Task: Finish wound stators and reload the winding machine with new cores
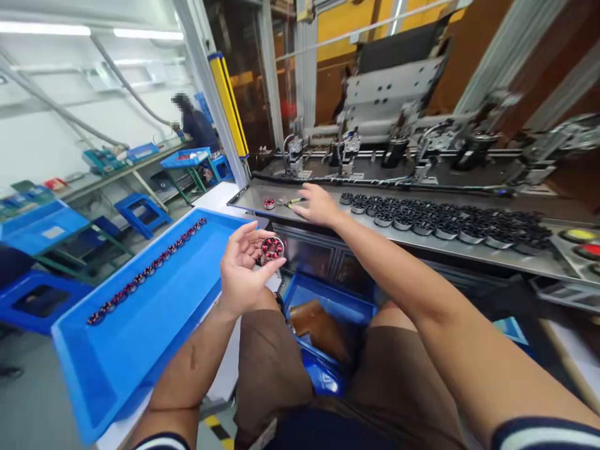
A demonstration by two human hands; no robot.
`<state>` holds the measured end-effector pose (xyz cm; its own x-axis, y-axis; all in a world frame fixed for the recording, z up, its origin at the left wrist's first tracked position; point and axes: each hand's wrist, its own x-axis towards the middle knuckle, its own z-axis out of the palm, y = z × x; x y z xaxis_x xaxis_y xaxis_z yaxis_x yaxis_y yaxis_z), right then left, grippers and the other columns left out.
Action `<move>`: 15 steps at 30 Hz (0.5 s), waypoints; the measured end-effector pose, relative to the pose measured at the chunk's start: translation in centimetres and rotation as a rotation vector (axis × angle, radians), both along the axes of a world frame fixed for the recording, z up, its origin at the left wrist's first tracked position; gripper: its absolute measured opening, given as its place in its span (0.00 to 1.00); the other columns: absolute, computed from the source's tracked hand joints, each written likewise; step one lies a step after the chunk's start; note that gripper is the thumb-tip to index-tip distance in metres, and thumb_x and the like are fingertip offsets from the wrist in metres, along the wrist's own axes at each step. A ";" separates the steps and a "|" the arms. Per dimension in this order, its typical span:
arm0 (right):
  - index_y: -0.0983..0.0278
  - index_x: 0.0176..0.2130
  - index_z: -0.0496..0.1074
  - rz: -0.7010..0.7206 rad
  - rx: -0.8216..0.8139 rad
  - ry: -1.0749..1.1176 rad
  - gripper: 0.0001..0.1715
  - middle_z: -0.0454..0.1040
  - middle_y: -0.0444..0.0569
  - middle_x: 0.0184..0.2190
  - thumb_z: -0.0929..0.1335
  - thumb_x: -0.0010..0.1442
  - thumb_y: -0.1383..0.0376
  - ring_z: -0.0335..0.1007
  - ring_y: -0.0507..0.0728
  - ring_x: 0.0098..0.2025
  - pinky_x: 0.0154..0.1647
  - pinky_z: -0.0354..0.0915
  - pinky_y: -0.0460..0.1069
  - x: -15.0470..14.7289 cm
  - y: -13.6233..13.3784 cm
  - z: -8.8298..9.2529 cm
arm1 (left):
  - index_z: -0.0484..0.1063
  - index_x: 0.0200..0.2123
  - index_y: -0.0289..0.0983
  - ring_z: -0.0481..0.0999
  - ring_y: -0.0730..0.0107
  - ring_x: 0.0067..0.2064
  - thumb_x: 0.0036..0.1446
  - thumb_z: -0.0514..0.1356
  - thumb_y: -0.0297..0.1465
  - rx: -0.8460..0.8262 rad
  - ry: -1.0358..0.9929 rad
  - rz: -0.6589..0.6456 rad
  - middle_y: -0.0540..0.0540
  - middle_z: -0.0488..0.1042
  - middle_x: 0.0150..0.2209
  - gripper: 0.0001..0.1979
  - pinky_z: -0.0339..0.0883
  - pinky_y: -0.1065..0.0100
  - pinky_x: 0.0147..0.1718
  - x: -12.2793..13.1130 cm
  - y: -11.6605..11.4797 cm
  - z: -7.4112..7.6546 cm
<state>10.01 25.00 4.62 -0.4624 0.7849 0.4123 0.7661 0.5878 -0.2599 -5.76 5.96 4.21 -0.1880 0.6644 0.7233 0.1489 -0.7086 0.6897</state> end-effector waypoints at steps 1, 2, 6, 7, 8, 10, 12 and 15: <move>0.72 0.56 0.72 0.011 -0.010 0.090 0.24 0.71 0.65 0.59 0.66 0.68 0.58 0.65 0.65 0.64 0.65 0.62 0.59 0.7 -2.0 -0.1 | 0.68 0.57 0.43 0.81 0.72 0.45 0.48 0.74 0.25 0.028 0.016 0.017 0.47 0.80 0.45 0.34 0.77 0.72 0.45 0.3 -1.1 -0.5; 0.71 0.57 0.71 0.032 -0.037 0.195 0.25 0.72 0.63 0.57 0.64 0.69 0.56 0.67 0.63 0.62 0.63 0.65 0.58 1.5 -4.3 -0.4 | 0.67 0.58 0.43 0.81 0.71 0.46 0.49 0.73 0.24 0.057 0.035 0.036 0.47 0.80 0.46 0.35 0.77 0.71 0.45 0.7 -2.0 -1.0; 0.63 0.43 0.77 0.333 -0.476 0.855 0.21 0.80 0.50 0.38 0.71 0.61 0.49 0.76 0.56 0.37 0.41 0.73 0.51 5.1 -15.3 -1.1 | 0.66 0.61 0.45 0.82 0.70 0.47 0.49 0.72 0.21 0.138 0.102 0.059 0.47 0.80 0.48 0.37 0.78 0.70 0.46 2.1 -4.0 -2.7; 0.63 0.38 0.76 0.335 -0.567 0.907 0.21 0.79 0.48 0.34 0.72 0.58 0.48 0.74 0.54 0.33 0.37 0.71 0.50 5.6 -17.7 -1.1 | 0.65 0.62 0.46 0.82 0.69 0.47 0.49 0.71 0.20 0.141 0.117 0.044 0.47 0.80 0.49 0.38 0.79 0.69 0.46 2.6 -4.2 -3.1; 0.63 0.34 0.76 0.317 -0.643 0.936 0.21 0.77 0.47 0.30 0.74 0.56 0.48 0.71 0.53 0.30 0.32 0.69 0.48 5.8 -19.7 -1.0 | 0.65 0.62 0.47 0.82 0.69 0.48 0.49 0.71 0.20 0.132 0.132 0.021 0.47 0.80 0.49 0.39 0.79 0.69 0.46 3.0 -4.4 -3.4; 0.63 0.27 0.73 0.260 -0.748 0.972 0.23 0.72 0.44 0.23 0.75 0.53 0.46 0.65 0.50 0.24 0.26 0.64 0.47 6.0 -22.3 -0.7 | 0.63 0.63 0.49 0.82 0.67 0.49 0.50 0.71 0.19 0.103 0.162 -0.034 0.48 0.80 0.51 0.41 0.79 0.67 0.47 3.8 -4.8 -3.8; 0.63 0.24 0.71 0.237 -0.808 1.027 0.25 0.68 0.42 0.20 0.76 0.53 0.46 0.61 0.49 0.22 0.24 0.60 0.46 6.2 -23.2 -0.5 | 0.63 0.64 0.51 0.82 0.66 0.49 0.50 0.71 0.18 0.072 0.177 -0.091 0.48 0.80 0.52 0.42 0.80 0.66 0.47 4.4 -5.1 -3.9; 0.63 0.21 0.70 0.324 -0.897 1.175 0.25 0.66 0.42 0.18 0.77 0.53 0.49 0.59 0.49 0.22 0.23 0.58 0.46 7.7 -22.9 -0.9 | 0.64 0.63 0.51 0.83 0.67 0.46 0.50 0.71 0.18 -0.016 0.120 -0.201 0.49 0.81 0.52 0.41 0.80 0.68 0.45 5.1 -6.0 -3.6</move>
<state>17.71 2.10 3.76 -0.4181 0.9013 0.1136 -0.2532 0.0045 -0.9674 -0.68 -0.06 0.66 0.0359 0.6910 0.7219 0.0881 -0.7218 0.6865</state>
